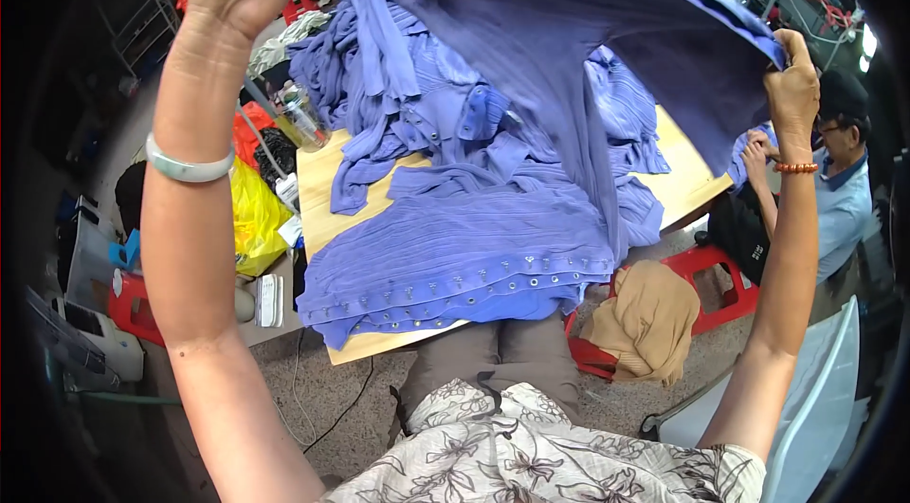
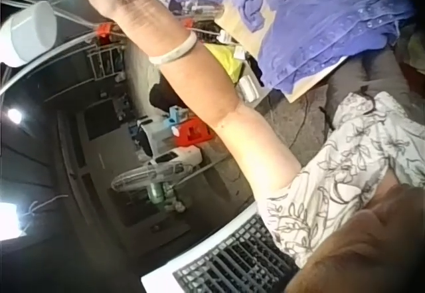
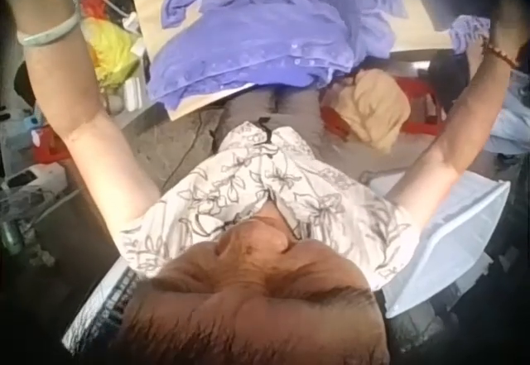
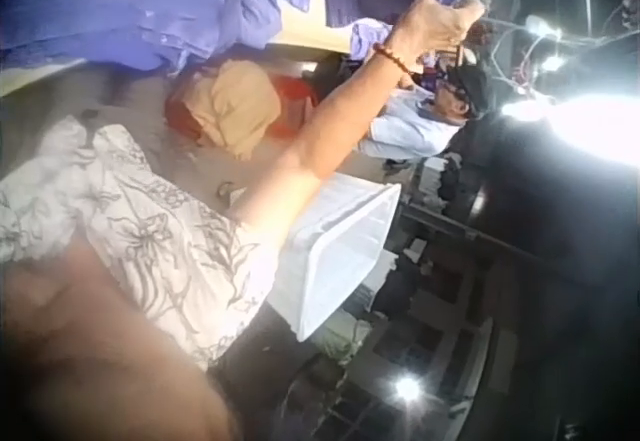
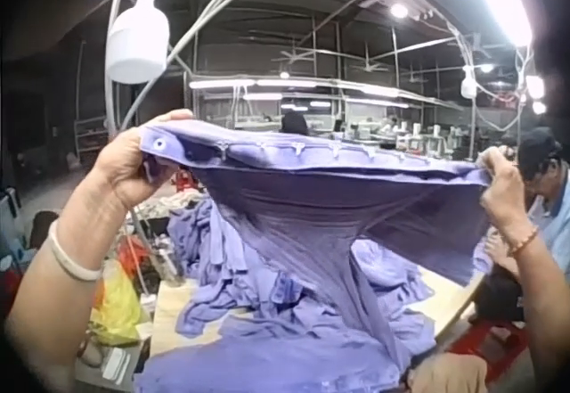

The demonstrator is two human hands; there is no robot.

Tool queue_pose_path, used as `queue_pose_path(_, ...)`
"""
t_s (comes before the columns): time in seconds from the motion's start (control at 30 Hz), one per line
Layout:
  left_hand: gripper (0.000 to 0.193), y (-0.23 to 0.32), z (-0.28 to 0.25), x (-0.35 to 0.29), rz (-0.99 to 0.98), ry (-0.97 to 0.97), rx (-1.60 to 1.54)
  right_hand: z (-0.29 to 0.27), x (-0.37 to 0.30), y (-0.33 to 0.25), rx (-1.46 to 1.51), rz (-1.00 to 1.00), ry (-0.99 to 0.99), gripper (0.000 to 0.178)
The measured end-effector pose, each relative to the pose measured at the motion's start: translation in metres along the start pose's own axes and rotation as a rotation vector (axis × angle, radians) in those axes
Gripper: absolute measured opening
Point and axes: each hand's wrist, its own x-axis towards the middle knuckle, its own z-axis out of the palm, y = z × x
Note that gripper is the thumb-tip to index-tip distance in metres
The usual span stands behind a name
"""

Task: Trimming excess threads from blue pleated garments using small thread snips.

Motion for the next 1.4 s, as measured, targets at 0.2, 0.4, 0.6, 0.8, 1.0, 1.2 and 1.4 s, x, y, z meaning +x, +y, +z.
queue_pose_path(0.2, 0.051, 0.039, -0.123, -0.035, -0.285, -0.464, -0.054, 0.030, -0.033, -0.063, 0.051, -0.081, -0.117, 0.045)
queue_pose_path(0.4, 0.041, 0.042, -0.156, -0.170, -0.174, 0.117, 0.479, 0.026, -0.109, -0.114, 0.472, -0.380, -0.163, 0.032)
queue_pose_path(0.6, 0.031, -0.057, -0.211, -0.363, -0.664, 0.268, 1.083, 0.027, -0.245, -0.134, 0.503, -0.561, -0.986, 0.051)
queue_pose_path(0.8, 0.030, -0.089, -0.200, -0.403, -0.403, 0.193, 1.319, 0.021, -0.237, -0.119, 0.615, -0.385, -1.140, 0.059)
queue_pose_path(1.0, 0.030, -0.075, -0.229, -0.401, -0.399, 0.273, 1.070, 0.021, -0.242, -0.116, 0.527, -0.393, -1.077, 0.047)
queue_pose_path(1.2, 0.029, -0.063, -0.235, -0.401, -0.387, 0.268, 1.025, 0.030, -0.235, -0.111, 0.690, -0.323, -1.009, 0.056)
queue_pose_path(1.4, 0.027, -0.058, -0.217, -0.386, -0.293, 0.281, 1.007, 0.026, -0.186, -0.077, 0.728, -0.186, -0.760, 0.045)
